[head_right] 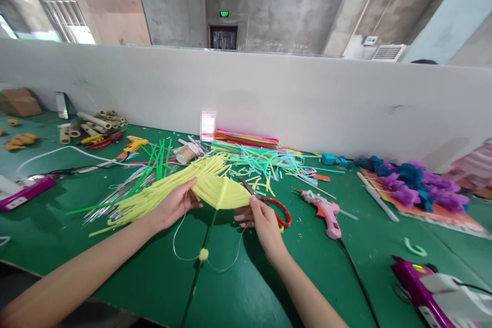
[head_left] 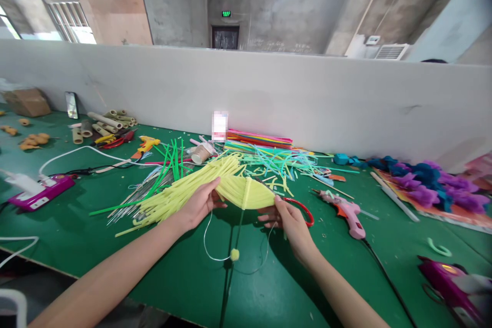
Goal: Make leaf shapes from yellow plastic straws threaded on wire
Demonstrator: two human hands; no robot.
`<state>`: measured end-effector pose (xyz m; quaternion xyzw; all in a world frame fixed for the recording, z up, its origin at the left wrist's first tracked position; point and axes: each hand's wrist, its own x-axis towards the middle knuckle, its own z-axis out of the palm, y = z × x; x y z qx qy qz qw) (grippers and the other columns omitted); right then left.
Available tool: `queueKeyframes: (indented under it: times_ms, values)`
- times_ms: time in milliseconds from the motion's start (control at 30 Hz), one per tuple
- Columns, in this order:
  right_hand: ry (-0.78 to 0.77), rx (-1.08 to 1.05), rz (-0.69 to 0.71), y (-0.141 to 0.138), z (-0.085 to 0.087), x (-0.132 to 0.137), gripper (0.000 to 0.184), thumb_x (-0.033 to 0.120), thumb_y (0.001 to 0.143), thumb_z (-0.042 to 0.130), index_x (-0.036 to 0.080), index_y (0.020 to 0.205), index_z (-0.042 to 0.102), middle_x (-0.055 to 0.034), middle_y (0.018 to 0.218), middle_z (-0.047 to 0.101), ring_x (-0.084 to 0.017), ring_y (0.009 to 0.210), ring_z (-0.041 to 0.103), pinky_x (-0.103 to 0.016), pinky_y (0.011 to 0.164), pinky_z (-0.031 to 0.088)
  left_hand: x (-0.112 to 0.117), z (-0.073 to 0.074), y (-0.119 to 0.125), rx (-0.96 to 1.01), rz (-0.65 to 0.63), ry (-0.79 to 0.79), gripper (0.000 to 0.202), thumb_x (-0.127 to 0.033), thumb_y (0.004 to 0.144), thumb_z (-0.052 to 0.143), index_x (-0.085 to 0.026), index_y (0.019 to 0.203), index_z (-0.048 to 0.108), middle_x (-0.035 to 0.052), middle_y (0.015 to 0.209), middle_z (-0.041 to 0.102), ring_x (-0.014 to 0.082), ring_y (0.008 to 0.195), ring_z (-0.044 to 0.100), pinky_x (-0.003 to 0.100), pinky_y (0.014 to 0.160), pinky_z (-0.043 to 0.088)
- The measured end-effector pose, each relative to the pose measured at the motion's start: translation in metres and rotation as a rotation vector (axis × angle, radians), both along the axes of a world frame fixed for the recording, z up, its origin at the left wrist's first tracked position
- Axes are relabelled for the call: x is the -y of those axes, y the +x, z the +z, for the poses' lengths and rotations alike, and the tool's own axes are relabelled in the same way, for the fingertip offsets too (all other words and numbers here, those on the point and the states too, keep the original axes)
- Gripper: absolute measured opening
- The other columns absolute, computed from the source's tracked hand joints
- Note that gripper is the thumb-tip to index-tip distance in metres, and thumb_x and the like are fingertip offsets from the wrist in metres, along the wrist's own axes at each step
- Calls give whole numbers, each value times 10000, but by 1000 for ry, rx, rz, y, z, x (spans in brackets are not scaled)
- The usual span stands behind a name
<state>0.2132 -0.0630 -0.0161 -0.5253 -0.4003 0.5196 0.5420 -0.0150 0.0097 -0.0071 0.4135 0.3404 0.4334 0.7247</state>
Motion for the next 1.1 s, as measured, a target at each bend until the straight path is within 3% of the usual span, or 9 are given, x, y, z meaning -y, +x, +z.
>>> queueKeyframes:
  times_ms: [267,567,833,1100]
  values:
    - [40,51,28,-2,1,0,467,633,719,622,171,764,669,-92,755,738,-234,626,692,-308,545,540,2,-4,-1,-79,-134,43,396,-458,828,603,-145,1063,659,111,971,700,213,784,652,318,639,561]
    - [19,1,36,-1,5,3,449,587,762,616,147,790,700,-111,784,742,-225,681,702,-286,572,536,2,-3,0,-33,-104,6,473,-523,877,496,-165,1171,595,106,996,704,201,804,671,272,597,555]
    - [-16,-29,79,0,2,1,476,578,824,548,133,826,717,-117,762,743,-233,685,709,-288,585,535,2,-6,-1,-49,-161,20,496,-536,874,487,-146,1155,611,122,1013,703,236,808,676,332,612,568]
    - [15,-57,92,2,0,0,454,557,806,593,130,887,725,-111,801,750,-229,726,714,-259,577,529,3,-3,0,-58,-157,21,478,-529,871,500,-165,1161,606,116,1043,690,222,806,669,321,613,572]
